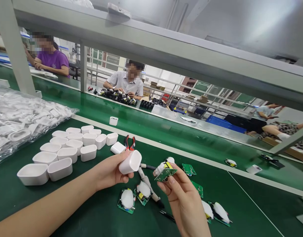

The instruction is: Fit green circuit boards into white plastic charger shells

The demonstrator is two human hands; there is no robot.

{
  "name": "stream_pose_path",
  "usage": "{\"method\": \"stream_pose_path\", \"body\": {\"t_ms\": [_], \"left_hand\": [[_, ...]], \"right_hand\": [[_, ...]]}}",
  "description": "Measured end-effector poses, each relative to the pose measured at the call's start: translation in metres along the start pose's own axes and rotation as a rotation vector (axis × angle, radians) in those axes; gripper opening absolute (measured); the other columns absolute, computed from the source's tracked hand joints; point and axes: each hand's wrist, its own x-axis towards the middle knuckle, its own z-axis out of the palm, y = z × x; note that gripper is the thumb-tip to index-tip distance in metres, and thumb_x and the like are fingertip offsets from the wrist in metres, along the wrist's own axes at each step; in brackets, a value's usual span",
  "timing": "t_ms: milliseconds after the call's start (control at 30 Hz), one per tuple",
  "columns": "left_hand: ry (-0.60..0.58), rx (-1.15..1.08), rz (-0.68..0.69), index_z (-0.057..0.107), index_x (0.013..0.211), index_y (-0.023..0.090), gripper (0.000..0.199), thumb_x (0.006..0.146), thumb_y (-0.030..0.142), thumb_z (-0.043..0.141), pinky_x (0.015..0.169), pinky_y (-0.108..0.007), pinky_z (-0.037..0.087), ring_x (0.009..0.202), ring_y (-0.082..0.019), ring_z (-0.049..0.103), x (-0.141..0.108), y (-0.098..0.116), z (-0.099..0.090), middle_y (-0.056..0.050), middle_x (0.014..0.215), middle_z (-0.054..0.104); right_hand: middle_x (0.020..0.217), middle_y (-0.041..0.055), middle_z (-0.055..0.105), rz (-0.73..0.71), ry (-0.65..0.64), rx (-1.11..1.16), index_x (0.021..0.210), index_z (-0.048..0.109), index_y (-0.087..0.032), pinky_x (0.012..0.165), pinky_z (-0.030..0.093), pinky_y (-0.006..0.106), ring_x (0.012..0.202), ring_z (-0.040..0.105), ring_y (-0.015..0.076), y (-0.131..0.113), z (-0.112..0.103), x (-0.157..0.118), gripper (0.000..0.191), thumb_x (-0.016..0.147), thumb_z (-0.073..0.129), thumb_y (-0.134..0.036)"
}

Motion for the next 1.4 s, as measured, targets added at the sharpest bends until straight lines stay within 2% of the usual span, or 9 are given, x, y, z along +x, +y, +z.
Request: {"method": "stream_pose_path", "body": {"t_ms": [100, 200, 300, 467, 667, 867, 1000, 1233, 1400], "left_hand": [[0.038, -0.002, -0.094, 0.048, 0.074, 0.014, 0.029, 0.080, 0.041, 0.037, 0.033, -0.013, 0.023, 0.036, -0.002, 0.038, 0.002, -0.001, 0.002, 0.002, 0.058, 0.047], [0.031, 0.034, -0.118, 0.050, 0.068, 0.013, 0.029, 0.078, 0.039, 0.042, 0.032, -0.013, 0.019, 0.033, -0.002, 0.032, 0.003, -0.002, 0.003, 0.004, 0.050, 0.044], [0.029, 0.105, -0.081, 0.053, 0.073, 0.013, 0.025, 0.074, 0.037, 0.047, 0.032, -0.013, 0.017, 0.037, -0.003, 0.032, 0.001, -0.003, 0.005, 0.003, 0.052, 0.046], [0.044, 0.225, -0.038, 0.055, 0.085, 0.015, 0.029, 0.073, 0.039, 0.047, 0.041, -0.016, 0.025, 0.050, -0.007, 0.039, -0.001, -0.005, 0.005, 0.000, 0.063, 0.049], [0.046, 0.250, -0.060, 0.057, 0.090, 0.017, 0.031, 0.074, 0.041, 0.045, 0.049, -0.019, 0.029, 0.055, -0.008, 0.040, 0.000, -0.005, 0.003, -0.001, 0.066, 0.047], [0.049, 0.251, -0.102, 0.058, 0.088, 0.017, 0.031, 0.073, 0.042, 0.047, 0.047, -0.020, 0.029, 0.053, -0.009, 0.040, -0.003, -0.005, 0.005, 0.000, 0.061, 0.045], [0.078, 0.269, -0.126, 0.059, 0.089, 0.016, 0.032, 0.072, 0.041, 0.048, 0.045, -0.019, 0.028, 0.052, -0.008, 0.040, -0.005, -0.004, 0.008, 0.000, 0.060, 0.047], [0.076, 0.244, -0.141, 0.060, 0.089, 0.016, 0.035, 0.065, 0.041, 0.055, 0.049, -0.018, 0.033, 0.055, -0.009, 0.045, -0.004, -0.003, 0.009, -0.001, 0.065, 0.054], [0.094, 0.230, -0.170, 0.061, 0.086, 0.014, 0.033, 0.064, 0.039, 0.056, 0.048, -0.018, 0.033, 0.053, -0.009, 0.045, -0.002, -0.005, 0.009, -0.001, 0.064, 0.054]], "right_hand": [[0.093, 0.0018, 0.056, -0.475, -0.001, -0.400, 0.088, 0.059, -0.031, 0.065, 0.049, 0.030, 0.080, 0.055, 0.0182, 0.005, -0.001, -0.008, 0.021, 0.070, 0.055, -0.021], [0.092, 0.0016, 0.056, -0.921, -0.103, -0.682, 0.100, 0.053, -0.036, 0.071, 0.045, 0.034, 0.090, 0.051, 0.0199, 0.008, -0.001, -0.013, 0.044, 0.070, 0.048, -0.005], [0.086, 0.0021, 0.059, -1.162, -0.129, -0.880, 0.107, 0.049, -0.033, 0.066, 0.043, 0.034, 0.082, 0.051, 0.0191, 0.005, 0.002, -0.016, 0.051, 0.067, 0.050, -0.001], [0.074, 0.0048, 0.064, -1.398, -0.101, -1.072, 0.084, 0.061, -0.019, 0.062, 0.042, 0.031, 0.070, 0.051, 0.0159, -0.002, 0.009, -0.024, 0.017, 0.070, 0.055, -0.010], [0.070, 0.0036, 0.065, -1.446, -0.099, -1.134, 0.078, 0.063, -0.018, 0.064, 0.039, 0.031, 0.067, 0.051, 0.0142, 0.002, 0.019, -0.030, 0.011, 0.071, 0.058, -0.012], [0.072, 0.0046, 0.064, -1.440, -0.108, -1.139, 0.079, 0.062, -0.017, 0.061, 0.040, 0.031, 0.068, 0.051, 0.0140, 0.004, 0.019, -0.029, 0.011, 0.073, 0.054, -0.011], [0.073, 0.0056, 0.064, -1.440, -0.123, -1.124, 0.081, 0.062, -0.016, 0.061, 0.037, 0.032, 0.068, 0.050, 0.0143, 0.005, 0.019, -0.028, 0.016, 0.078, 0.046, -0.012], [0.068, 0.0038, 0.063, -1.450, -0.134, -1.139, 0.079, 0.063, -0.016, 0.060, 0.034, 0.030, 0.066, 0.048, 0.0127, 0.005, 0.025, -0.028, 0.022, 0.080, 0.041, -0.012], [0.073, 0.0027, 0.064, -1.410, -0.157, -1.175, 0.084, 0.062, -0.017, 0.060, 0.033, 0.031, 0.066, 0.049, 0.0134, 0.010, 0.024, -0.027, 0.023, 0.081, 0.040, -0.013]]}}
